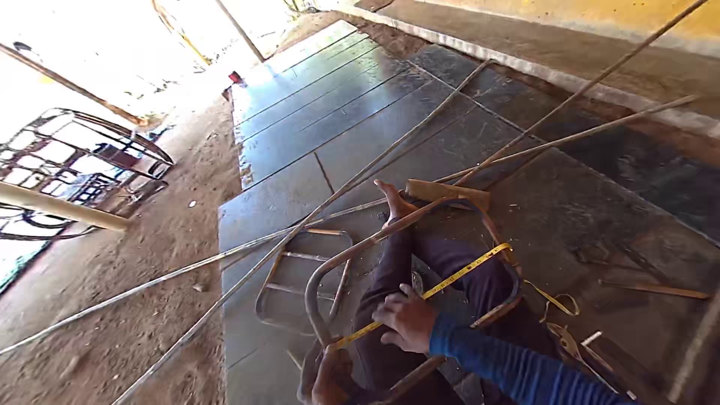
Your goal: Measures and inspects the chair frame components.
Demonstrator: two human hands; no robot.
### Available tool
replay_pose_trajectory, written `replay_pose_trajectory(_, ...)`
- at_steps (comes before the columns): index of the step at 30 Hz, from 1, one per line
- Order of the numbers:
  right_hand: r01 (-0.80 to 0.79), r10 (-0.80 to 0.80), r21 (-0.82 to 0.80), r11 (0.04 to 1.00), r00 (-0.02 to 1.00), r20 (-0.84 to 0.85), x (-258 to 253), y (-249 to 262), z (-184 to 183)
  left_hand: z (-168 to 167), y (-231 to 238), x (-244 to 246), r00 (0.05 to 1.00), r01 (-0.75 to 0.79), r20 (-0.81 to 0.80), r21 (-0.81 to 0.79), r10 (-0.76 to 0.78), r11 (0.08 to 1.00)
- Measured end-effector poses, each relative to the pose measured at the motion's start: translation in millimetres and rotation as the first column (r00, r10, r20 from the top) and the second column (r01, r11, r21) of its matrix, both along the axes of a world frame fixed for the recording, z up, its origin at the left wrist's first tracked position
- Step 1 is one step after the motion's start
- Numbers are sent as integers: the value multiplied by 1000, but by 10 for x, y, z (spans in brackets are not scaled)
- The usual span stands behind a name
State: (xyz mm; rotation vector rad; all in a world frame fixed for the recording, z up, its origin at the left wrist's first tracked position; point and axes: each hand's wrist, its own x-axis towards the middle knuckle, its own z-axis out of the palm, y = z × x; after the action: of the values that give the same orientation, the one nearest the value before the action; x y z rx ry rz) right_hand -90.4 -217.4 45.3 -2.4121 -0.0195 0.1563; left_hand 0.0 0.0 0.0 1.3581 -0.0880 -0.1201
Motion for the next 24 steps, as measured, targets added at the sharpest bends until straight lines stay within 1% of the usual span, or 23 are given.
replay_pose_trajectory(2,-31,31,28,999,999,8,31,79,-82,28,6,32,999,40,19,-15,-40,999)
replay_pose_trajectory(4,-2,-4,92,996,998,65,-154,41,8,81,8,16,999,52,7,-7,-52,999)
replay_pose_trajectory(6,50,-72,196,979,992,107,-535,-56,157,144,-12,-16,998,45,-48,48,-43,998)
replay_pose_trajectory(8,59,-107,314,948,984,140,-998,-158,158,176,-70,3,993,38,-113,103,-27,994)
replay_pose_trajectory(9,40,-91,376,926,988,121,-1241,-179,94,197,-115,15,987,36,-159,123,-16,992)
replay_pose_trajectory(10,29,-61,421,906,996,65,-1482,-167,2,223,-166,19,979,26,-203,126,0,992)
replay_pose_trajectory(11,53,-34,449,892,998,-51,-1712,-118,-97,244,-187,16,974,37,-228,110,-11,993)
replay_pose_trajectory(12,130,-28,473,871,976,-218,-1895,-54,-181,260,-188,15,971,66,-235,75,-47,995)
replay_pose_trajectory(13,264,-61,502,823,921,-384,-2012,17,-245,270,-187,15,970,96,-228,30,-86,995)
replay_pose_trajectory(14,415,-125,529,741,858,-498,-2072,84,-300,279,-195,5,968,124,-219,-14,-124,992)
replay_pose_trajectory(15,536,-201,568,625,813,-546,-2075,132,-336,292,-222,-29,967,135,-212,-56,-144,989)
replay_pose_trajectory(16,609,-292,635,475,790,-539,-2010,176,-349,300,-253,-84,967,129,-208,-101,-148,986)
replay_pose_trajectory(17,627,-388,711,317,770,-506,-1880,203,-335,304,-289,-169,968,119,-200,-150,-148,981)
replay_pose_trajectory(18,605,-488,775,183,740,-463,-1707,203,-303,289,-327,-285,969,115,-190,-213,-157,970)
replay_pose_trajectory(20,524,-693,852,-10,610,-384,-1331,131,-211,246,-395,-581,958,142,-184,-361,-220,922)
replay_pose_trajectory(21,481,-773,873,-82,522,-361,-1167,60,-150,246,-426,-734,945,171,-187,-419,-270,892)
replay_pose_trajectory(22,469,-837,875,-121,426,-344,-1040,-33,-104,229,-422,-853,927,218,-178,-461,-330,860)
replay_pose_trajectory(23,489,-857,862,-130,382,-346,-977,-157,-94,209,-386,-923,909,253,-173,-496,-380,831)
replay_pose_trajectory(24,518,-848,848,-110,397,-352,-975,-304,-104,192,-327,-926,899,271,-167,-516,-406,812)
